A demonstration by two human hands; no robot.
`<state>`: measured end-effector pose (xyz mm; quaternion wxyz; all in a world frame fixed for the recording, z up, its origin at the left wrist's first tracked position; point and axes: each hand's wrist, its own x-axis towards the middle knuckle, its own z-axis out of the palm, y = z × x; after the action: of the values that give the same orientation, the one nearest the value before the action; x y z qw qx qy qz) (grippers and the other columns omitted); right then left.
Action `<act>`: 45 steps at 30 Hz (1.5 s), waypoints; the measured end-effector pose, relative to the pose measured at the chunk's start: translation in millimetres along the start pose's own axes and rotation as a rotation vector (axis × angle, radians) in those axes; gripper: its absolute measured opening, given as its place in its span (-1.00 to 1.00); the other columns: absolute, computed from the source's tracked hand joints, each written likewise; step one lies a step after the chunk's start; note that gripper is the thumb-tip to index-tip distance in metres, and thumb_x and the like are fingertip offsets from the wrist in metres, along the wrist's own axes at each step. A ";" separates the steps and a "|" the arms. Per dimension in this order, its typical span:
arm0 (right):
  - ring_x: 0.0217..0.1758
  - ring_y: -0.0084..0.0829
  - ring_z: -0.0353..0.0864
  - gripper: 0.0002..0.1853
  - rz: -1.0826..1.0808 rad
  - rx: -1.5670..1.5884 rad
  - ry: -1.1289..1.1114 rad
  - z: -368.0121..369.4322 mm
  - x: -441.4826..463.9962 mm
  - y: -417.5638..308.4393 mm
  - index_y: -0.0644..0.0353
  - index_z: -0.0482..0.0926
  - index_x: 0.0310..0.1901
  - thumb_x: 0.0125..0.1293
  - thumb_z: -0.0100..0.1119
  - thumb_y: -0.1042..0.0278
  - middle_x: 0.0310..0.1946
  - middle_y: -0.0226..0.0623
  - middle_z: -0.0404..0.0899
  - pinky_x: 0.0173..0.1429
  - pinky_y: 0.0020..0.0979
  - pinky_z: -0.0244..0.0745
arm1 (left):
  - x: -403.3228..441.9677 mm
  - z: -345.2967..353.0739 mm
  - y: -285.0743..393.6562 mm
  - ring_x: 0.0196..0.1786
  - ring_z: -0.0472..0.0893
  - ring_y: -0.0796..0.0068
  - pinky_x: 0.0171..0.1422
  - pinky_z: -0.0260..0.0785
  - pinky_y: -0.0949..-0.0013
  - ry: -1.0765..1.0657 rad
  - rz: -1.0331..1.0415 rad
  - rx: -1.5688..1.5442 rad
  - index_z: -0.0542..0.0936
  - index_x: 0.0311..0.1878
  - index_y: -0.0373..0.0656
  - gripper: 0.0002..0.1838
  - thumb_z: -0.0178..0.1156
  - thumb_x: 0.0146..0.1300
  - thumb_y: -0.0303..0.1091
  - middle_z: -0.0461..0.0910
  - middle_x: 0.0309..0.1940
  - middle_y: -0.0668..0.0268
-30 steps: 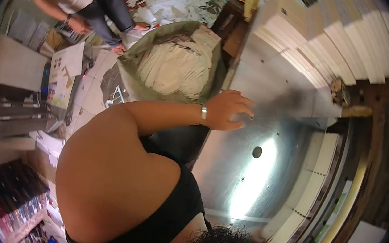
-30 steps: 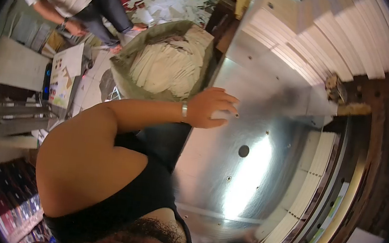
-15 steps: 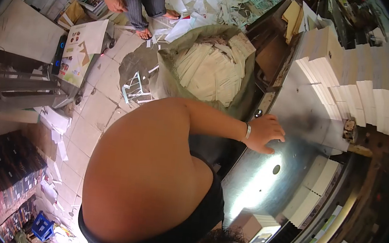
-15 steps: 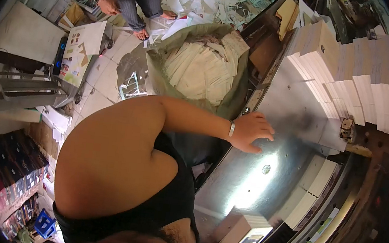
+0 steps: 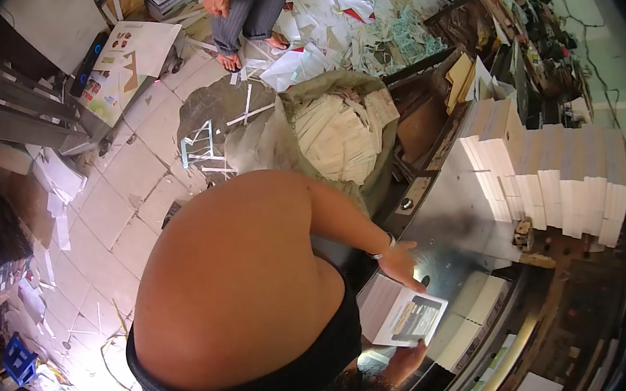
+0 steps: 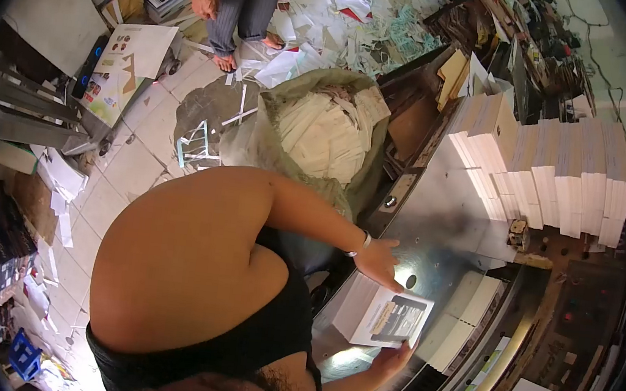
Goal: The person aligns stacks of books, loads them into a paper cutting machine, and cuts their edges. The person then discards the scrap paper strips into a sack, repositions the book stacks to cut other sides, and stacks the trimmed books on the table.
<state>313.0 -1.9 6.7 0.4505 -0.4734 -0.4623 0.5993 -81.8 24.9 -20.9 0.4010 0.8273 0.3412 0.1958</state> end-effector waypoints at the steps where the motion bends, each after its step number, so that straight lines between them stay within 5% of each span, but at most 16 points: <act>1: 0.43 -0.06 0.48 -0.29 -0.025 -0.006 0.032 -3.5 15.3 1.7 0.15 0.27 0.54 0.42 0.23 0.16 0.43 -0.07 0.43 0.41 0.13 0.44 | -0.6 1.9 1.5 0.72 -0.02 -0.16 0.68 -0.59 -0.43 -0.071 -0.027 0.017 0.51 0.49 0.16 -0.12 -0.57 0.54 0.47 0.53 0.44 0.31; 6: 0.53 -0.07 0.38 -0.24 -0.262 -0.607 0.526 63.7 -10.4 -30.6 0.15 0.27 0.58 0.44 0.31 0.15 0.50 0.02 0.35 0.44 -0.07 0.39 | -38.7 21.3 32.0 0.66 0.10 -0.26 0.71 -0.51 -0.34 -0.050 0.037 -0.022 0.25 0.57 -0.41 0.12 -0.34 0.46 0.56 0.25 0.46 -0.47; 9: 0.37 -0.08 0.53 -0.37 -0.482 -0.940 0.361 79.5 -40.8 -50.9 0.16 0.48 0.45 0.40 0.37 0.19 0.38 -0.03 0.52 0.34 -0.14 0.46 | -46.9 46.4 46.3 0.64 0.12 -0.29 0.74 -0.48 -0.24 -0.046 0.051 0.024 0.19 0.57 -0.50 0.18 -0.26 0.42 0.59 0.22 0.47 -0.49; 12: 0.30 -0.13 0.56 -0.35 -0.208 -1.160 0.293 145.8 -86.1 -76.5 0.18 0.53 0.40 0.32 0.45 0.16 0.31 -0.09 0.59 0.32 -0.13 0.46 | -45.5 70.1 62.1 0.69 0.04 -0.20 0.75 -0.47 -0.22 -0.099 0.138 0.035 0.14 0.58 -0.54 0.25 -0.14 0.34 0.62 0.18 0.53 -0.40; 16: 0.22 0.04 0.57 -0.27 -0.230 -1.536 0.299 177.4 -104.5 -66.1 0.17 0.58 0.22 -0.05 0.63 0.20 0.13 -0.11 0.61 0.32 -0.05 0.46 | -45.6 83.7 82.9 0.71 -0.01 -0.16 0.74 -0.46 -0.27 -0.208 0.293 0.170 0.16 0.57 -0.52 0.26 -0.07 0.30 0.63 0.12 0.58 -0.34; 19: 0.22 0.03 0.56 -0.27 -0.245 -1.653 0.394 174.0 -103.5 -53.6 0.15 0.55 0.21 -0.07 0.62 0.23 0.11 -0.14 0.61 0.30 -0.03 0.46 | -38.3 107.9 84.4 0.71 0.00 -0.20 0.73 -0.42 -0.31 -0.190 0.366 0.294 0.21 0.54 -0.52 0.24 -0.04 0.29 0.61 0.11 0.58 -0.34; 24: 0.24 0.05 0.53 -0.36 -0.103 -1.563 0.457 184.1 -101.0 -54.0 0.16 0.51 0.15 -0.02 0.54 0.36 0.11 -0.10 0.57 0.27 -0.02 0.47 | -33.2 120.3 71.6 0.70 0.01 -0.26 0.72 -0.31 -0.35 -0.160 0.458 0.309 0.31 0.52 -0.42 0.15 0.14 0.23 0.51 0.13 0.58 -0.35; 29: 0.09 0.07 0.55 -0.34 -0.207 -1.679 0.490 182.9 -91.3 -46.6 0.18 0.50 0.04 -0.12 0.64 0.27 -0.04 -0.07 0.56 0.10 -0.04 0.52 | -33.7 107.2 71.0 0.68 0.06 -0.24 0.71 -0.28 -0.36 -0.200 0.477 0.240 0.37 0.51 -0.34 0.07 0.34 0.15 0.33 0.18 0.56 -0.32; 30: -0.02 0.06 0.55 -0.43 -0.221 -1.619 0.496 181.8 -90.3 -52.0 0.17 0.45 -0.07 -0.13 0.56 0.33 -0.13 -0.09 0.52 0.00 -0.02 0.54 | -37.3 108.0 72.9 0.69 0.05 -0.24 0.71 -0.29 -0.36 -0.175 0.499 0.255 0.37 0.51 -0.34 0.06 0.33 0.16 0.32 0.18 0.56 -0.33; 39: -0.11 0.04 0.72 -0.45 -0.015 -1.614 0.436 169.5 -85.1 -81.9 0.09 0.56 0.06 -0.06 0.44 0.32 -0.15 -0.07 0.66 -0.02 -0.07 0.61 | -36.3 103.3 74.3 0.68 0.02 -0.30 0.71 -0.35 -0.35 -0.162 0.521 0.335 0.32 0.54 -0.34 0.01 0.26 0.27 0.30 0.13 0.55 -0.42; 42: -0.17 0.04 0.75 -0.42 -0.192 -1.608 0.539 149.4 -96.5 -124.8 0.13 0.54 0.11 -0.03 0.42 0.27 -0.17 -0.02 0.72 -0.03 -0.08 0.65 | -33.9 105.0 73.6 0.68 0.01 -0.31 0.71 -0.35 -0.35 -0.159 0.531 0.349 0.29 0.55 -0.35 0.01 0.25 0.29 0.30 0.12 0.55 -0.42; 45: -0.21 -0.43 0.75 -0.46 -0.237 -1.055 0.649 104.0 -107.5 -154.7 0.24 0.60 0.17 0.09 0.38 0.41 -0.15 -0.18 0.78 -0.11 -0.37 0.64 | -35.3 107.8 71.9 0.68 0.01 -0.31 0.71 -0.34 -0.36 -0.150 0.538 0.342 0.29 0.55 -0.34 0.01 0.27 0.29 0.28 0.12 0.55 -0.42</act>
<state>242.2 -94.4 187.6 0.3371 -0.7352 -0.5847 0.0626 -12.4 -89.6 -30.2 0.2139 0.9553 0.1079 0.1731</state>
